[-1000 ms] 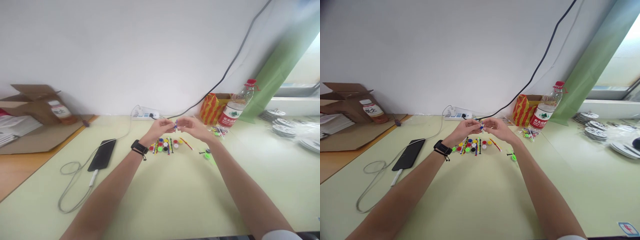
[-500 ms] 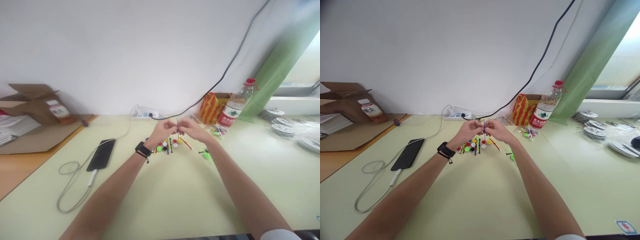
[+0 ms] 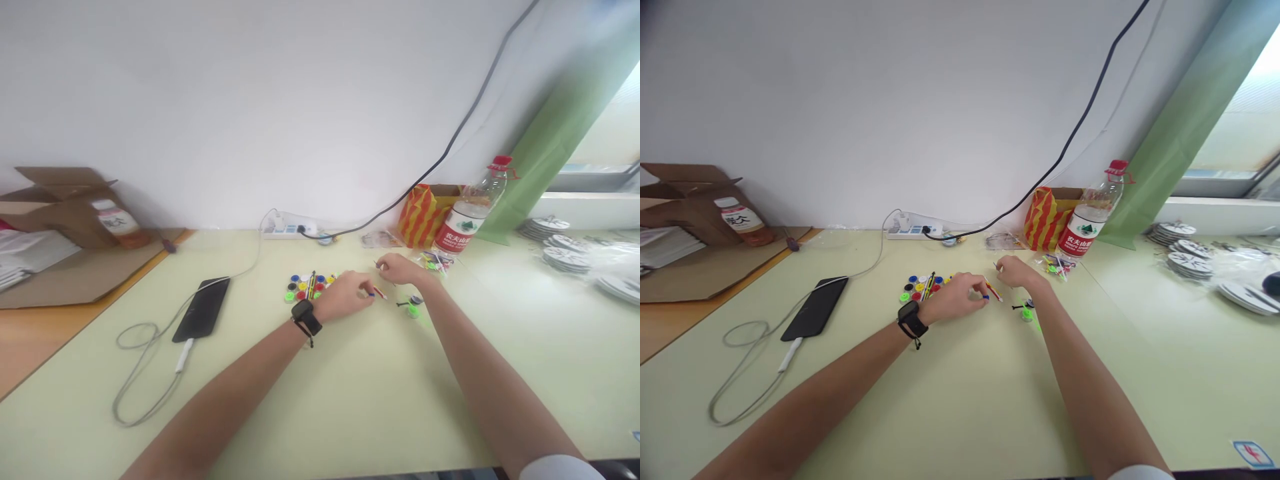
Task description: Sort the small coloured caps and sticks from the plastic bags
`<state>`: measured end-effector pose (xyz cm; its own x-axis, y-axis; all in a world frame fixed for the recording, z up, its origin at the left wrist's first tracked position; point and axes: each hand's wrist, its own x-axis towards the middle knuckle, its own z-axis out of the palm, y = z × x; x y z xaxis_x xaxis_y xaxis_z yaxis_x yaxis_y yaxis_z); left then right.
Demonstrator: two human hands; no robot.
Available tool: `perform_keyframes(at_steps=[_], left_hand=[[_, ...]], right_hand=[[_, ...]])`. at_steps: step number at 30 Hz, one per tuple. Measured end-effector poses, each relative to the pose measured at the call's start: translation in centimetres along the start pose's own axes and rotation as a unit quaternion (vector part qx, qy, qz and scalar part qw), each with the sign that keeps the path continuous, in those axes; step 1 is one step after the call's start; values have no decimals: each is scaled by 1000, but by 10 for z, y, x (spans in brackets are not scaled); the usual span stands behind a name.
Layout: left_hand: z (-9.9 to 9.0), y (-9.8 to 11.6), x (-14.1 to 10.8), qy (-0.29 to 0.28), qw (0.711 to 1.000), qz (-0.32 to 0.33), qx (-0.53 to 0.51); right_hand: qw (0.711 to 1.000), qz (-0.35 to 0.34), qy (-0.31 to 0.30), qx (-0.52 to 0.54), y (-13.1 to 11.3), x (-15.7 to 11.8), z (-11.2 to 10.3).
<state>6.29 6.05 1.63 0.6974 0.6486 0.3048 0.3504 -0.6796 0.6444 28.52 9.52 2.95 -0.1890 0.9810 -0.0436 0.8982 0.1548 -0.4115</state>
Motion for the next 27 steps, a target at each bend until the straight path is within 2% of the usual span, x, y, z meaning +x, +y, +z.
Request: perform_keyframes(at_steps=[3,6,11,16,19,22,27], left_hand=[[2,2,-3,-40,997,34,62],[-5,-3,-2,-58,991,40,115],[-11,-12,0,-18,987,44,155],[-8,-17,-1,-24,984,32,173],[-11,-19,-1,-27,985,36,167],[-13,-22,-1,-28,985,41,166],[-14,-21,0,-8,986,39,159]], right_hand=[[1000,1,-24,-5,1,1,6],[999,-8,-43,-1,-4,2,9],[997,-20,-70,14,-14,2,12],[994,-21,-97,38,-23,0,13],[994,-17,-97,49,-22,-4,2],[994,0,-100,47,-13,-13,-18],[982,65,-177,-21,7,-28,-44]])
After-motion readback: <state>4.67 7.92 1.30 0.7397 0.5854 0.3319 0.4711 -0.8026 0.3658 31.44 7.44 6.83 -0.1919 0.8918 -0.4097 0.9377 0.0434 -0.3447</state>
